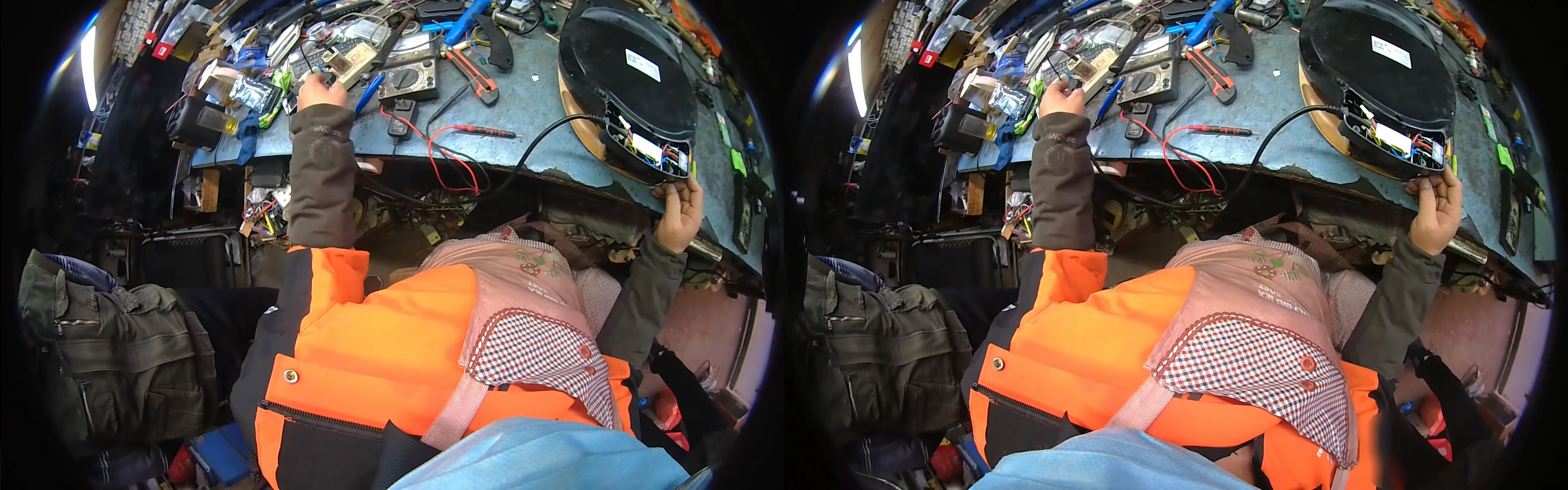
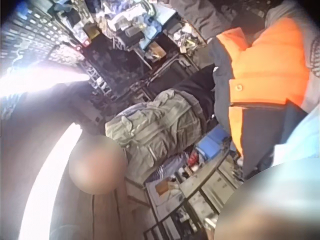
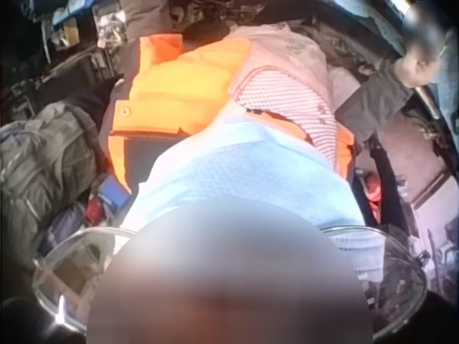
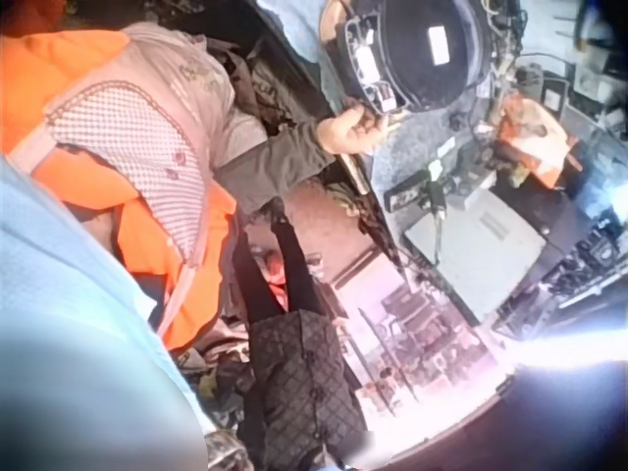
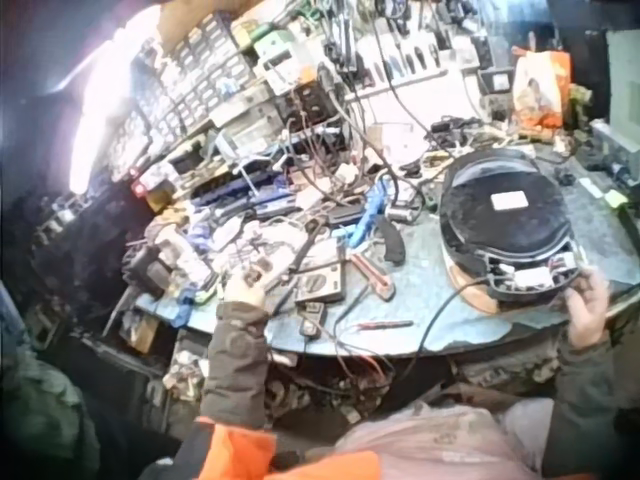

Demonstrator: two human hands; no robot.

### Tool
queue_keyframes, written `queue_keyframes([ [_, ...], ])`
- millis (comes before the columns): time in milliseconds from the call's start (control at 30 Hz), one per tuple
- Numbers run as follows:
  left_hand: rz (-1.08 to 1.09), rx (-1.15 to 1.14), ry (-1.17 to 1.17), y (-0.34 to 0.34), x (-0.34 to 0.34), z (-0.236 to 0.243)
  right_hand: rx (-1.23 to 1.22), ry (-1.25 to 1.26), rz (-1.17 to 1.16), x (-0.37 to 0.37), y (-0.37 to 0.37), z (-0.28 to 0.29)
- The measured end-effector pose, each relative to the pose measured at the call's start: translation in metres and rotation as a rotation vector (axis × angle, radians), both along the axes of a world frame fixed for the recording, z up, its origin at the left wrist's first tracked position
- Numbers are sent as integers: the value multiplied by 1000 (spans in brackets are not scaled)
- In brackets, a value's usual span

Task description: The person uses a multimeter to test electrical continuity on a disassembled circular device. They probe various wires and connectors inside the device's housing, then place the multimeter on the workbench and continue handling the device's internal wiring.

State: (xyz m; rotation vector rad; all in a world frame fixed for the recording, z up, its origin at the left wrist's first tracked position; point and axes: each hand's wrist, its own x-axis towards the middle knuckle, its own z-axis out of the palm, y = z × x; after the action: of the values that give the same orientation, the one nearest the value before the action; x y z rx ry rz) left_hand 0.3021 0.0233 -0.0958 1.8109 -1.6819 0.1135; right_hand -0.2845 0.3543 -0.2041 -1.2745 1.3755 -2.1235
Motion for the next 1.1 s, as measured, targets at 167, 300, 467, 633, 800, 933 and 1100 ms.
queue_keyframes([
  [167,118,244,-151,-54,31,-19,19,-19,-24,9,3,9],
  [300,89,302,-237,-94,48,-11,36,7,-13,18,3,22],
  [467,156,464,-365,-113,49,16,-1,-81,7,25,-1,20],
  [633,139,474,-414,-100,49,21,-2,-53,26,26,-2,24],
  [800,90,447,-457,-123,52,12,5,-35,3,21,4,23],
  [933,16,405,-530,-165,89,-13,-6,-44,4,23,5,21],
  [1100,11,442,-515,-176,108,-24,-3,-52,29,25,-3,21],
])
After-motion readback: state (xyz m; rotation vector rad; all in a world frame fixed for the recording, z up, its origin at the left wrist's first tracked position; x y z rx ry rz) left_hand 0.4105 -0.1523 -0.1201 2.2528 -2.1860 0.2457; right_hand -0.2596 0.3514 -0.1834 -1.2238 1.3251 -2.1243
